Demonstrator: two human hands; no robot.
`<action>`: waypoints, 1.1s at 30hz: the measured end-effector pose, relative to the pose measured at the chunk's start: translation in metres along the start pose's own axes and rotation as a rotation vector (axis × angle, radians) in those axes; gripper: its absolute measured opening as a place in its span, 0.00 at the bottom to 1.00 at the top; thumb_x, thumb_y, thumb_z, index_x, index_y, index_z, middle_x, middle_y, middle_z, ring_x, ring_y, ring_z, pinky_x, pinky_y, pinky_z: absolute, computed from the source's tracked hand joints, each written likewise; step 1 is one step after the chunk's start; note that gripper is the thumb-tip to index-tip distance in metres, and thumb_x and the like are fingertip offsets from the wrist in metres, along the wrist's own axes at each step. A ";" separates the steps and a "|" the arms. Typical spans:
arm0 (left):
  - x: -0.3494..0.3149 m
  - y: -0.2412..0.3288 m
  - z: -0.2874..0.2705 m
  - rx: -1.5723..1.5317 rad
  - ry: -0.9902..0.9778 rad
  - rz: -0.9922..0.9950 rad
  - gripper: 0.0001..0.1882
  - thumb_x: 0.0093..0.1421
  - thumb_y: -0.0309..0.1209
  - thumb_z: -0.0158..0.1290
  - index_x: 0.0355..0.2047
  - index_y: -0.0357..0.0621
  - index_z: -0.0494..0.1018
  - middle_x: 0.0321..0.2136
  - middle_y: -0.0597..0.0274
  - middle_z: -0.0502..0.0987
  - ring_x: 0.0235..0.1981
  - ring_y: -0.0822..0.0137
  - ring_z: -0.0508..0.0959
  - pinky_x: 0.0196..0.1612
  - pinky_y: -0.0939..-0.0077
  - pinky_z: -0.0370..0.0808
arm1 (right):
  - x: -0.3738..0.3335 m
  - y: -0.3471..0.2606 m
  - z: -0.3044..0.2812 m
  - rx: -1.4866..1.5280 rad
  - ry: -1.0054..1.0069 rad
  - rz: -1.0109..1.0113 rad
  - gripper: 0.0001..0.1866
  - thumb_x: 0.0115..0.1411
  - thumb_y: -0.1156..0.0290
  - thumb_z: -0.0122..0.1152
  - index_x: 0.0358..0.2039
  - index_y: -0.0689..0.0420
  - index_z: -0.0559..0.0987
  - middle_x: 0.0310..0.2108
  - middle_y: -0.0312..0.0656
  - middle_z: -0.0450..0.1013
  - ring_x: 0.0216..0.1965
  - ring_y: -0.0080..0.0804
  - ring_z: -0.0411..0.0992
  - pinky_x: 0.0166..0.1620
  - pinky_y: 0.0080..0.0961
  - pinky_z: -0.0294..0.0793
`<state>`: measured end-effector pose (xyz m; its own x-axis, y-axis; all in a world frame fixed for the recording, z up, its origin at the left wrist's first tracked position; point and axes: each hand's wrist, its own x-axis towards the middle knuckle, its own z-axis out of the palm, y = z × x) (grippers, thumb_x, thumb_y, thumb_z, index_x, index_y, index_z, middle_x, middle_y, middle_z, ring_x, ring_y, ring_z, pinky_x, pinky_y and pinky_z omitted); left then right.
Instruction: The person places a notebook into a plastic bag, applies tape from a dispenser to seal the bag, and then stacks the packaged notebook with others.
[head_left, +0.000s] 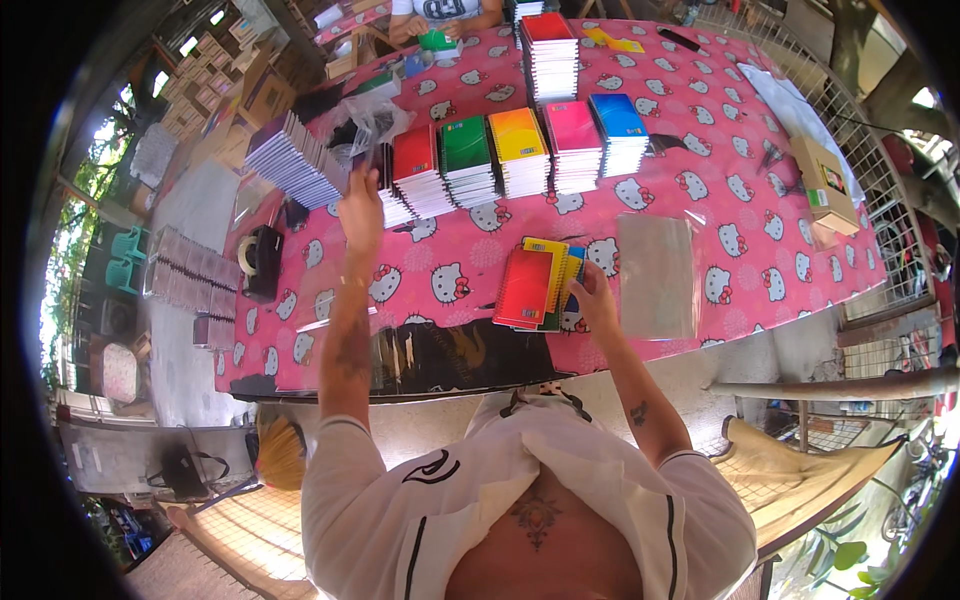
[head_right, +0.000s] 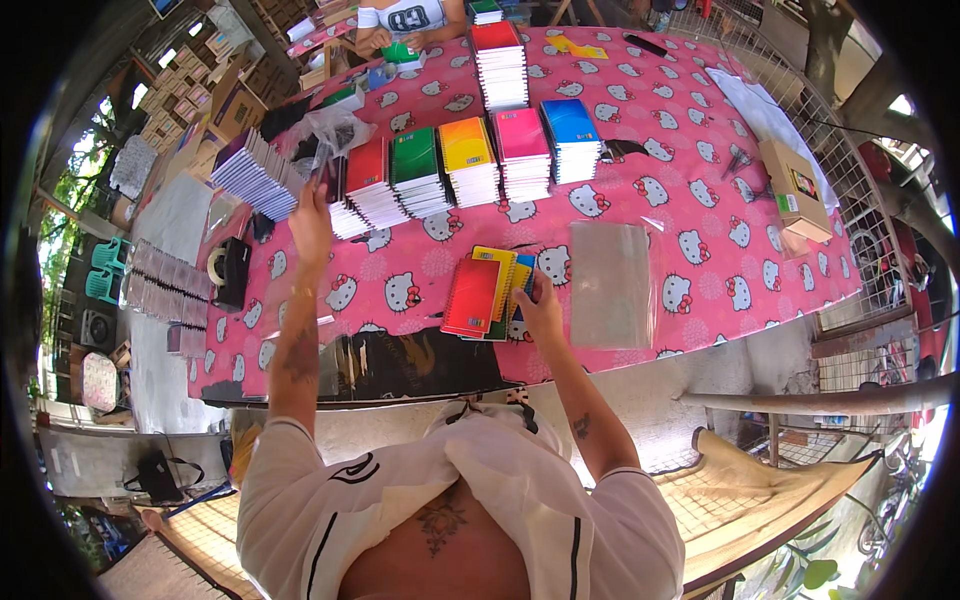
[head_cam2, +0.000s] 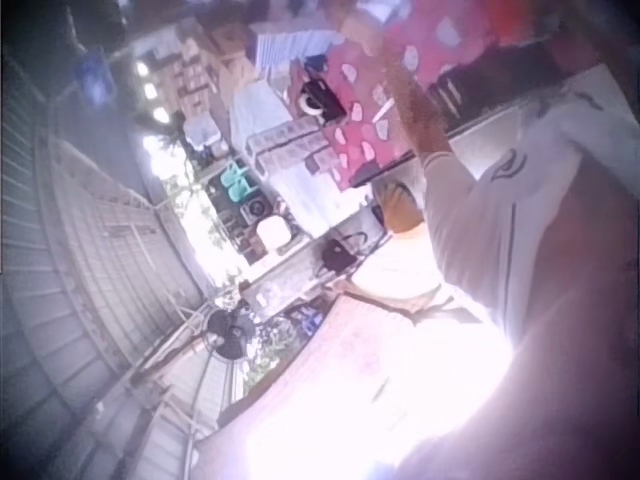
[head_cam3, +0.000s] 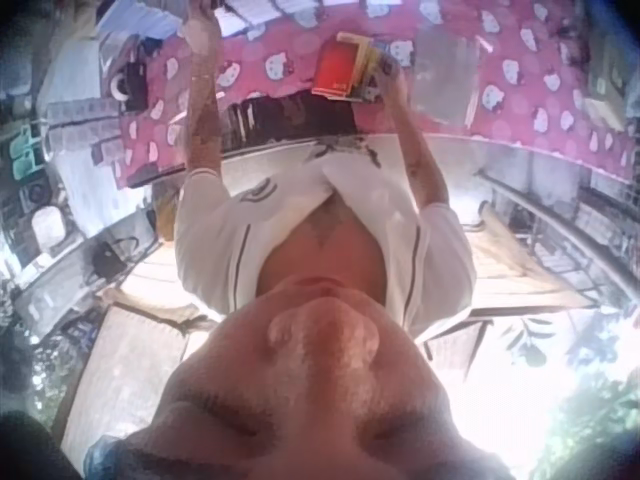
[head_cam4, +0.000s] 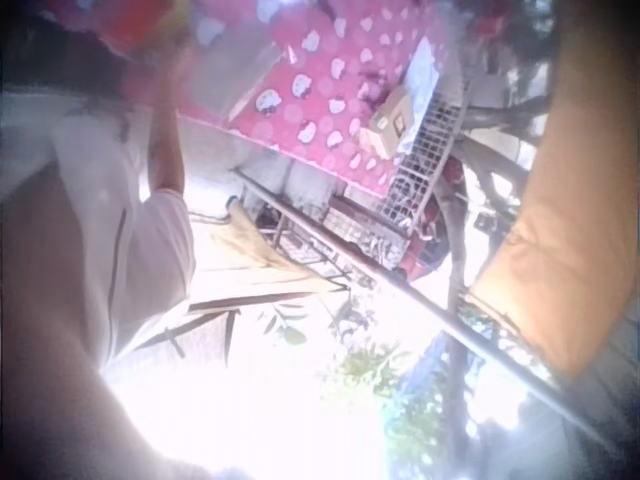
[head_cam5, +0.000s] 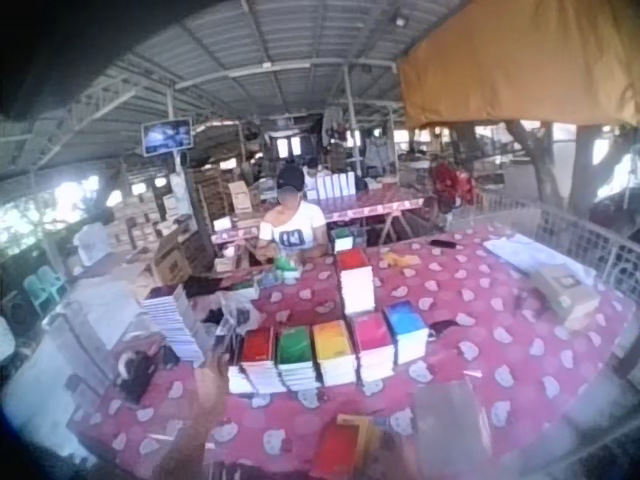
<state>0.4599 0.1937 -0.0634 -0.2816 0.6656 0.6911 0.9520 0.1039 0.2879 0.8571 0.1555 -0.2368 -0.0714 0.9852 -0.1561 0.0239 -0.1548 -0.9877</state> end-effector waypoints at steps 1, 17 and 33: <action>-0.026 0.039 -0.009 -0.092 -0.004 0.006 0.10 0.64 0.29 0.54 0.46 0.44 0.75 0.24 0.52 0.79 0.19 0.52 0.79 0.20 0.61 0.74 | 0.002 0.003 -0.007 0.048 0.018 0.006 0.32 0.61 0.62 0.65 0.62 0.62 0.67 0.50 0.47 0.74 0.49 0.33 0.73 0.53 0.30 0.71; -0.205 0.070 0.025 -0.939 -0.736 -0.662 0.31 0.63 0.37 0.53 0.63 0.35 0.61 0.61 0.38 0.67 0.55 0.40 0.73 0.56 0.58 0.71 | -0.009 -0.037 0.100 -0.028 -0.065 0.050 0.32 0.53 0.62 0.74 0.53 0.59 0.67 0.44 0.44 0.73 0.43 0.35 0.76 0.44 0.29 0.80; -0.226 -0.032 -0.073 -1.171 -0.770 -0.086 0.42 0.48 0.25 0.66 0.62 0.43 0.56 0.56 0.49 0.69 0.61 0.58 0.68 0.62 0.64 0.66 | -0.121 -0.038 0.151 0.310 -0.523 -0.377 0.59 0.58 0.41 0.66 0.75 0.54 0.41 0.71 0.46 0.50 0.71 0.37 0.50 0.70 0.35 0.51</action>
<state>0.4847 -0.0143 -0.1804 0.1650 0.9611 0.2214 0.1768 -0.2496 0.9521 0.7145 0.0305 -0.1825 -0.4893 0.8233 0.2878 -0.3759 0.0987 -0.9214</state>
